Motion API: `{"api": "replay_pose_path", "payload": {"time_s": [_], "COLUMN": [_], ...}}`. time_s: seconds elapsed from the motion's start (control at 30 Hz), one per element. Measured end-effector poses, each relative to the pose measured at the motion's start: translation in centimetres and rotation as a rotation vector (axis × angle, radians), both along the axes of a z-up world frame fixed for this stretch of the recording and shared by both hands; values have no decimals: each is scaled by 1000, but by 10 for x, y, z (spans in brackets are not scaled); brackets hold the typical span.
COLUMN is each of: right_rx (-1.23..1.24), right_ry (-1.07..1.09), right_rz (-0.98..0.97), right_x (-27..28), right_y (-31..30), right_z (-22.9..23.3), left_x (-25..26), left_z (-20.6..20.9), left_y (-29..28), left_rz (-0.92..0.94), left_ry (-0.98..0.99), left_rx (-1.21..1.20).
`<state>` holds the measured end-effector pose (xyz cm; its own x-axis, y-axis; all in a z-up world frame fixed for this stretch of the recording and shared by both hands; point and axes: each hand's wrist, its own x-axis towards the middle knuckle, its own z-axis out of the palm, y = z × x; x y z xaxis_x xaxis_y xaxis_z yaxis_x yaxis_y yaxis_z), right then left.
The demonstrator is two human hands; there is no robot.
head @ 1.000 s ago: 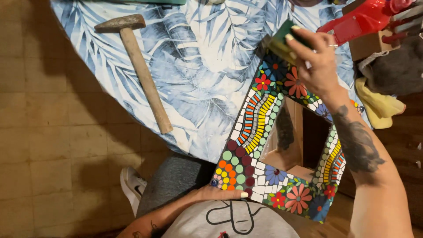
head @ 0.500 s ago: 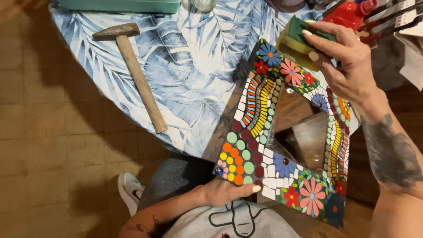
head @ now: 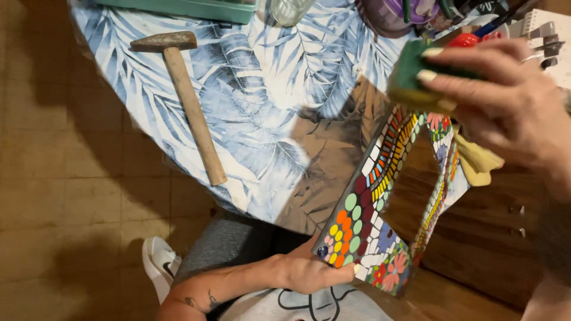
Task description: Cleaning and polishing a mosaic mirror frame using a sponge and cleaning liquid
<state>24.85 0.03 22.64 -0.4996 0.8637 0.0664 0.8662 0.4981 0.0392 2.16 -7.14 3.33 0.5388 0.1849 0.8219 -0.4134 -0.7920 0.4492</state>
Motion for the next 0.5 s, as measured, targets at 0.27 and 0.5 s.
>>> {"api": "replay_pose_path", "payload": {"time_s": [0.27, 0.5], "right_rx": [-24, 167], "right_ry": [-561, -650], "right_rz": [50, 21], "right_x": [9, 110], "right_y": [21, 69], "right_z": [-11, -21], "left_x": [-3, -3], "left_z": [27, 36], "left_y": [19, 11], "left_rz": [-313, -562], "left_ry": [-68, 293], "left_rx": [-217, -841]}}
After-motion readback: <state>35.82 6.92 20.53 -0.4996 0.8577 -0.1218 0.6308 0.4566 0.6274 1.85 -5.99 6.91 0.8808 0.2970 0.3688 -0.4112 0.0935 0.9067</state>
